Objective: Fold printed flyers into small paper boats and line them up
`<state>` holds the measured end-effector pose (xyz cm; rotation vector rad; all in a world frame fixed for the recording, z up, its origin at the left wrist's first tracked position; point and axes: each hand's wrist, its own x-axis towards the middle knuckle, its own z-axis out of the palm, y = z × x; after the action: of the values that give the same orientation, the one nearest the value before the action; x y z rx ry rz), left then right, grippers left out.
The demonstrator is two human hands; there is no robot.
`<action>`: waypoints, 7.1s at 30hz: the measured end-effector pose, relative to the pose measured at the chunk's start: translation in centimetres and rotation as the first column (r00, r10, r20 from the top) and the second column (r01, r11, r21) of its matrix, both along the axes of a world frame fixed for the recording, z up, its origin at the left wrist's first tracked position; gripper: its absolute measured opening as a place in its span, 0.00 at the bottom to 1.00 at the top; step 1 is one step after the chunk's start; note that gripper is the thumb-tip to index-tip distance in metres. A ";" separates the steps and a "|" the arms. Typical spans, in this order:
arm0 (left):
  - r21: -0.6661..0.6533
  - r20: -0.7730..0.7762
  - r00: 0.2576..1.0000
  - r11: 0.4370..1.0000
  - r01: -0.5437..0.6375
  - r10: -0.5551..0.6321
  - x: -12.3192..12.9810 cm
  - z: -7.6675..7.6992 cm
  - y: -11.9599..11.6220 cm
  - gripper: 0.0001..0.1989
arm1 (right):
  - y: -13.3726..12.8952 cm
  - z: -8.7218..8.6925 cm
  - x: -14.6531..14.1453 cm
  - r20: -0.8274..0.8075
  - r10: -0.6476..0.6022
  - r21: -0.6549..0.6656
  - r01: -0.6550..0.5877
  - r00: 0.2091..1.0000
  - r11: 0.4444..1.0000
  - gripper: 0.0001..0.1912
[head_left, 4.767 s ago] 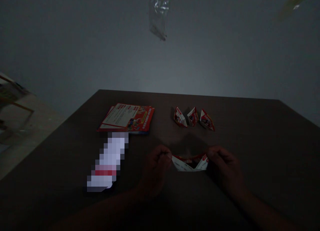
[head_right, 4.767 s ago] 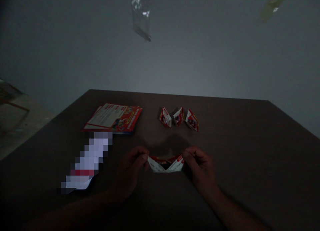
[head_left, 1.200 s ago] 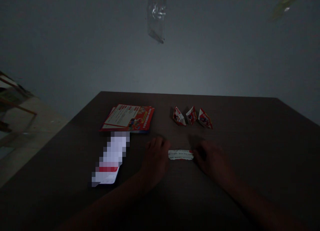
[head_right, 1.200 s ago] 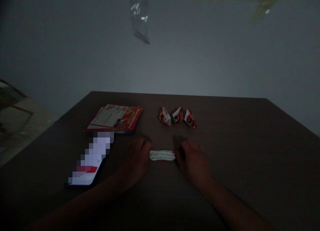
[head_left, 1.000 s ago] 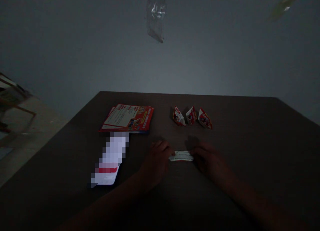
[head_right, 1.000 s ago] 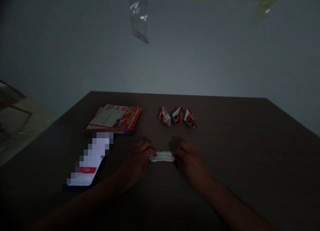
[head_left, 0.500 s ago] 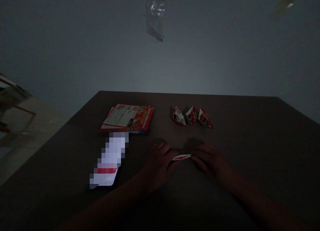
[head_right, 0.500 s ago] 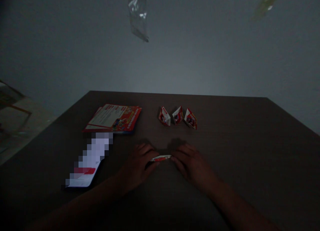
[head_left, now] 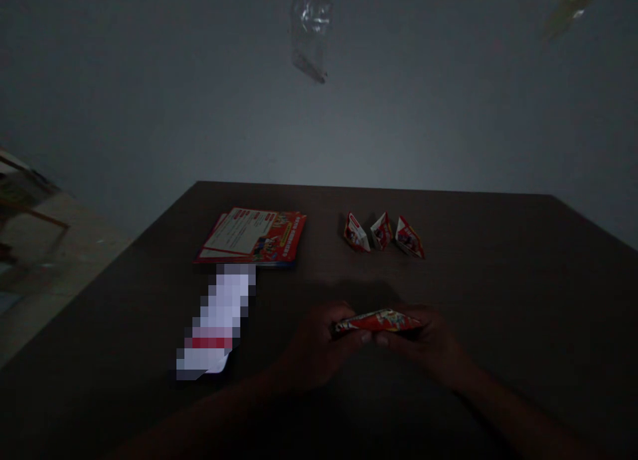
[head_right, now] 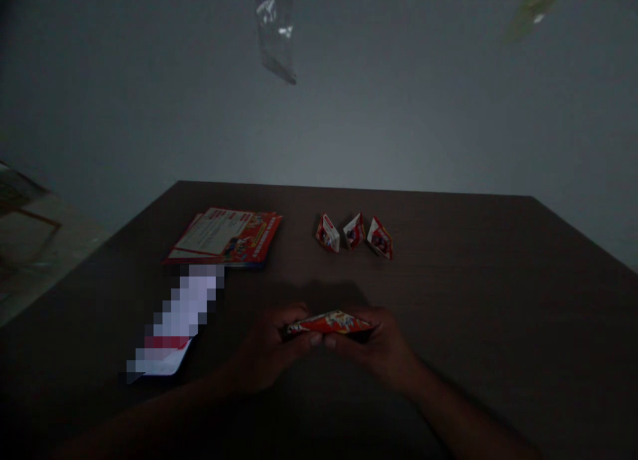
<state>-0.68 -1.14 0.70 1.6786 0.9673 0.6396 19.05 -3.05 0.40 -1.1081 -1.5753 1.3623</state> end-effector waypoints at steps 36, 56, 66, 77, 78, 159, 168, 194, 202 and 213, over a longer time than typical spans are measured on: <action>0.186 0.228 0.970 0.974 -0.130 0.086 0.0 0.1 -0.8 0.06 | -0.6 -0.7 -0.3 0.094 0.117 0.153 -0.131 0.989 0.980 0.04; 0.204 0.043 0.999 0.979 -0.003 -0.005 0.2 0.2 -0.9 0.12 | -1.0 -0.2 -0.7 0.079 0.187 0.137 -0.196 0.979 0.971 0.03; 0.352 -0.134 0.989 0.929 0.112 -0.068 0.0 -0.6 -1.1 0.15 | -1.0 0.4 -0.8 0.039 0.294 0.110 -0.296 0.955 0.949 0.05; 0.272 -0.118 0.993 0.961 0.056 -0.024 0.3 0.1 -1.2 0.14 | -0.8 0.2 -0.7 0.055 0.315 0.087 -0.318 0.948 0.944 0.04; 0.277 -0.142 0.990 0.959 0.053 -0.014 0.4 0.2 -1.2 0.14 | -0.8 0.2 -0.8 0.061 0.317 0.080 -0.321 0.946 0.944 0.04; 0.321 -0.196 0.975 0.946 -0.041 0.109 1.0 0.1 -0.9 0.10 | -0.5 -0.1 -1.9 0.416 -0.153 0.375 -0.016 0.896 0.927 0.09; 0.127 -0.203 0.970 0.986 -0.109 0.133 1.0 -0.1 -0.8 0.10 | -0.4 -0.4 -1.5 0.525 -0.195 0.359 -0.008 0.828 0.933 0.11; -0.337 0.687 0.726 0.888 0.312 0.006 0.9 -0.5 -0.3 0.16 | -0.1 -1.1 -1.3 -0.264 -0.102 -0.184 0.054 0.959 0.981 0.16; -0.304 0.720 0.687 0.936 0.178 0.103 0.7 -0.6 0.2 0.13 | -0.5 -0.4 -0.7 0.021 -0.403 0.271 0.383 0.915 0.883 0.05; -0.274 0.639 0.766 0.951 0.144 0.068 0.8 -1.1 -0.1 0.12 | -0.9 -0.3 -0.7 0.103 -0.302 0.674 0.157 0.948 0.722 0.16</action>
<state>0.14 -1.23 -0.42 1.0661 0.4901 0.9074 18.33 -3.91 0.10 -0.9599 -1.7894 0.4407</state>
